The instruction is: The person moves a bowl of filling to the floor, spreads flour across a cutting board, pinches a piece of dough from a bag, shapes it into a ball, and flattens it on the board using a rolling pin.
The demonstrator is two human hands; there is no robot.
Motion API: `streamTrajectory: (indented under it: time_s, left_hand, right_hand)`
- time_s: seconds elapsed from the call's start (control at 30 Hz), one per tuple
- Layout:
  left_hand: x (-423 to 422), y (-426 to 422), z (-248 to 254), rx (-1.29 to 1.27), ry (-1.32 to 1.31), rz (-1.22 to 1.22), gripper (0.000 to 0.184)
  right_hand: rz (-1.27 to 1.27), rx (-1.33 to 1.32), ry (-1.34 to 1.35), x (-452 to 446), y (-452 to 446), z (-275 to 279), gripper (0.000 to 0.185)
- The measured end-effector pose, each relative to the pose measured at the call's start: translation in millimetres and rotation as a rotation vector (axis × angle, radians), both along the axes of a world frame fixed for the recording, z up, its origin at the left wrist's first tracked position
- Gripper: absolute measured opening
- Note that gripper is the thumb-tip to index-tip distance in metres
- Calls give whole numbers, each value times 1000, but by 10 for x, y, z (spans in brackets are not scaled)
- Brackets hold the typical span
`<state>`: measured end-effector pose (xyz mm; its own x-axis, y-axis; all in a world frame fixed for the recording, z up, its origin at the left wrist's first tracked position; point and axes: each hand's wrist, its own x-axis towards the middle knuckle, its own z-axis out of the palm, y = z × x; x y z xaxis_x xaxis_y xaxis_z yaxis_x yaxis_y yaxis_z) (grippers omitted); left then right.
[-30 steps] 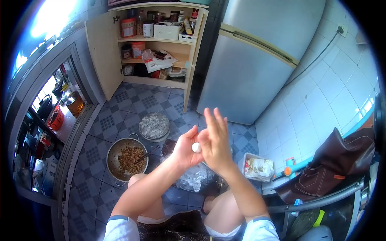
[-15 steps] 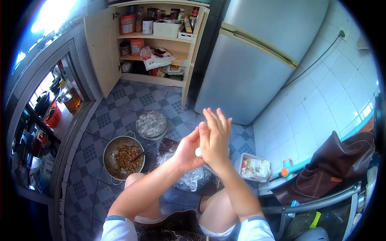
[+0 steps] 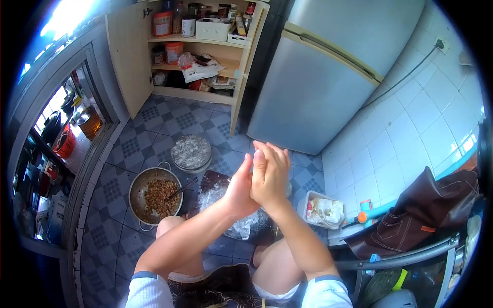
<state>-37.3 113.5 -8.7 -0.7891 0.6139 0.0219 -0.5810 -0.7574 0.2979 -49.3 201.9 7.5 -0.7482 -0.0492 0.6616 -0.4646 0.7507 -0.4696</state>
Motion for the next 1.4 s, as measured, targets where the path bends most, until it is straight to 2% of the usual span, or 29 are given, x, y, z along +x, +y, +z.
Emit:
streamTrajectory:
  time_s: [0.07, 0.13, 0.23, 0.33, 0.47, 0.53, 0.57, 0.63, 0.67, 0.7, 0.77, 0.8, 0.83, 0.87, 0.9, 0.93, 0.97, 1.03, 1.1, 1.4]
  left_hand:
    - [59, -9, 130, -49, 3, 22, 62]
    - [143, -5, 344, -288, -95, 169, 65]
    - [83, -59, 66, -174, -89, 128, 63]
    - [170, -70, 245, -278, -107, 172, 64]
    - [91, -122, 75, -239, -33, 172, 69]
    - [36, -179, 2, 103, 43, -58, 81]
    - [9, -207, -32, 97, 46, -55, 81]
    - [-16, -243, -89, 363, 155, -282, 92]
    - [69, -260, 150, 104, 19, -167, 96]
    - [50, -258, 105, 104, 17, -165, 96]
    - [1, -239, 9, 427, 122, -311, 95]
    - [17, -233, 8, 427, 120, -312, 95]
    - [43, -226, 26, 267, 88, -252, 95]
    - [63, -217, 45, 107, 56, -192, 96]
    - [68, -206, 44, 108, 54, -194, 96]
    - [69, -194, 40, 99, 59, -173, 90]
    - [72, -184, 37, 91, 65, -151, 85]
    - [77, -175, 78, 42, 65, -113, 83]
    - [104, -165, 117, -63, 53, -38, 81]
    - [135, -145, 205, -215, 46, 65, 79]
  right_hand:
    - [4, -9, -1, 6, -20, -13, 38]
    - [-21, 6, 3, 11, -47, -33, 39]
    - [-26, 28, 27, 17, -88, -45, 38]
    - [-45, 50, 49, 32, -133, -35, 38]
    - [-81, 91, 97, 27, -174, -38, 43]
    - [64, -283, -230, 29, -167, 6, 43]
    - [68, -289, -227, 22, -152, 23, 43]
    - [232, -598, -303, 20, -75, 51, 52]
    - [309, -735, -426, 56, -36, 177, 57]
    - [309, -736, -428, 72, -33, 203, 57]
    - [238, -601, -326, 90, -23, 221, 55]
    - [201, -536, -278, 75, -21, 173, 49]
    - [198, -537, -279, 78, -33, 147, 49]
    - [118, -396, -202, 85, -54, 122, 45]
    - [38, -255, -126, 90, -80, 104, 41]
    - [12, -246, -74, 86, -111, 101, 32]
    - [10, -244, -76, 83, -106, 89, 32]
    - [-18, -77, 71, 56, -94, 73, 32]
    - [-27, -47, 82, 68, -106, 69, 32]
    - [-96, 65, 228, 66, -146, 107, 30]
